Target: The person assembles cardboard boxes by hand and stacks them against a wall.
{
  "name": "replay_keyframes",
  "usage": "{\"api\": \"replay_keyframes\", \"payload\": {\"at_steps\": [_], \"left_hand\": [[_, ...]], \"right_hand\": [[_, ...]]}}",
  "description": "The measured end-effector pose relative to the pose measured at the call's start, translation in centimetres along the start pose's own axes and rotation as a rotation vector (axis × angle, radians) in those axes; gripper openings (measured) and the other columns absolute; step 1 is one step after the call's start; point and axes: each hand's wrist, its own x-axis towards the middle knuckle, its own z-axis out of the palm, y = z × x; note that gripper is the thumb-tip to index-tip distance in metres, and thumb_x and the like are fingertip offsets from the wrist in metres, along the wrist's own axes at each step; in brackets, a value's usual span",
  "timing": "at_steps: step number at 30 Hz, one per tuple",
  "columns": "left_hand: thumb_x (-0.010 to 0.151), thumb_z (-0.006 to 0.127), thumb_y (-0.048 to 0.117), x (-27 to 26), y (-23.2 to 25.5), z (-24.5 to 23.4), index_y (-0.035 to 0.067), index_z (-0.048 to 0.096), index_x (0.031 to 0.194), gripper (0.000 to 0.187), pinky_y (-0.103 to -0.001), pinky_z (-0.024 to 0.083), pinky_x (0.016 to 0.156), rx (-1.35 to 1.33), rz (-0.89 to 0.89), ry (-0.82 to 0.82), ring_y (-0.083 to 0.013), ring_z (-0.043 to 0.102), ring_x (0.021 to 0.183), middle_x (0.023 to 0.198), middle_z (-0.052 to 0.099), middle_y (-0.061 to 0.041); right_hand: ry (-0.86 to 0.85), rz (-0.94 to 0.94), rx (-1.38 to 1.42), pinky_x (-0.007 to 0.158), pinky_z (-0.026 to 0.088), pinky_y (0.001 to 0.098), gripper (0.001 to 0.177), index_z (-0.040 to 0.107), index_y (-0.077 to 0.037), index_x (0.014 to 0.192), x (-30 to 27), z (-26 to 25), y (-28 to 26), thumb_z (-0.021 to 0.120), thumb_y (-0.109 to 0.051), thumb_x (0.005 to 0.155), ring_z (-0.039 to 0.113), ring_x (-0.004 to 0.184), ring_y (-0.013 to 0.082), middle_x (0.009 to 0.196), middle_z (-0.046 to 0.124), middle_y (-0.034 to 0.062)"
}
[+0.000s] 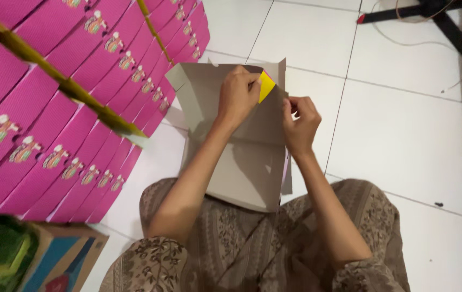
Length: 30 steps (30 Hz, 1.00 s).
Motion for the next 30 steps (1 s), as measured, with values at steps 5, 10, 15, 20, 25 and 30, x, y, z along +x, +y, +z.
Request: {"api": "replay_keyframes", "payload": {"at_steps": [5, 10, 15, 20, 25, 30], "left_hand": [[0.083, 0.077, 0.005, -7.0, 3.7, -1.5, 0.003, 0.075, 0.098, 0.016, -0.029, 0.059, 0.068, -0.272, -0.156, 0.117, -0.0175, 0.077, 0.074, 0.084, 0.076, -0.01], [0.085, 0.08, 0.005, -11.0, 5.7, -0.7, 0.001, 0.073, 0.095, 0.013, -0.028, 0.06, 0.07, -0.346, -0.218, 0.245, -0.0143, 0.077, 0.075, 0.084, 0.078, -0.01], [0.088, 0.078, 0.005, -12.6, 7.3, -0.3, 0.001, 0.074, 0.097, 0.011, -0.028, 0.058, 0.066, -0.354, -0.222, 0.295, -0.0158, 0.075, 0.071, 0.084, 0.076, -0.011], [0.093, 0.074, 0.006, -14.4, 9.0, -0.1, -0.001, 0.077, 0.105, 0.015, -0.03, 0.055, 0.066, -0.292, -0.186, 0.298, -0.0196, 0.072, 0.072, 0.087, 0.074, -0.013], [0.096, 0.067, 0.004, -15.6, 8.2, 1.5, -0.001, 0.074, 0.115, 0.02, -0.032, 0.059, 0.082, -0.365, -0.123, 0.385, -0.0231, 0.074, 0.095, 0.109, 0.074, -0.016], [0.093, 0.056, -0.003, -16.7, 5.4, 4.2, 0.0, 0.068, 0.122, 0.031, -0.034, 0.058, 0.085, -0.732, -0.299, 0.141, -0.027, 0.07, 0.094, 0.104, 0.071, -0.016]], "right_hand": [[-0.094, 0.049, 0.077, 0.062, 0.047, 0.0288, 0.012, 0.07, 0.004, 0.092, -1.5, -2.2, -2.7, 0.073, -0.005, 0.099, 0.057, 0.067, 0.0138, 0.08, 0.066, 0.0084], [-0.1, 0.055, 0.14, 0.064, 0.045, 0.0282, 0.014, 0.069, 0.005, 0.093, -3.3, -2.9, -4.6, 0.073, -0.006, 0.101, 0.056, 0.068, 0.0131, 0.08, 0.065, 0.0083], [-0.073, 0.057, 0.164, 0.065, 0.046, 0.0283, 0.014, 0.069, 0.006, 0.094, -4.5, -3.6, -5.4, 0.073, -0.005, 0.102, 0.056, 0.071, 0.0132, 0.082, 0.065, 0.0087], [-0.12, 0.039, 0.234, 0.069, 0.049, 0.0275, 0.007, 0.072, 0.005, 0.101, -5.1, -3.9, -5.9, 0.071, -0.002, 0.101, 0.061, 0.076, 0.0139, 0.089, 0.069, 0.0094], [-0.224, 0.02, 0.202, 0.07, 0.051, 0.0273, 0.013, 0.076, 0.004, 0.109, -5.4, -4.3, -6.3, 0.071, 0.002, 0.097, 0.068, 0.087, 0.0165, 0.098, 0.072, 0.0114], [-0.189, -0.073, 0.146, 0.083, 0.06, 0.0318, 0.028, 0.061, 0.002, 0.118, -6.3, -3.2, -4.4, 0.071, 0.007, 0.092, 0.068, 0.105, 0.0259, 0.121, 0.066, 0.0219]]}}
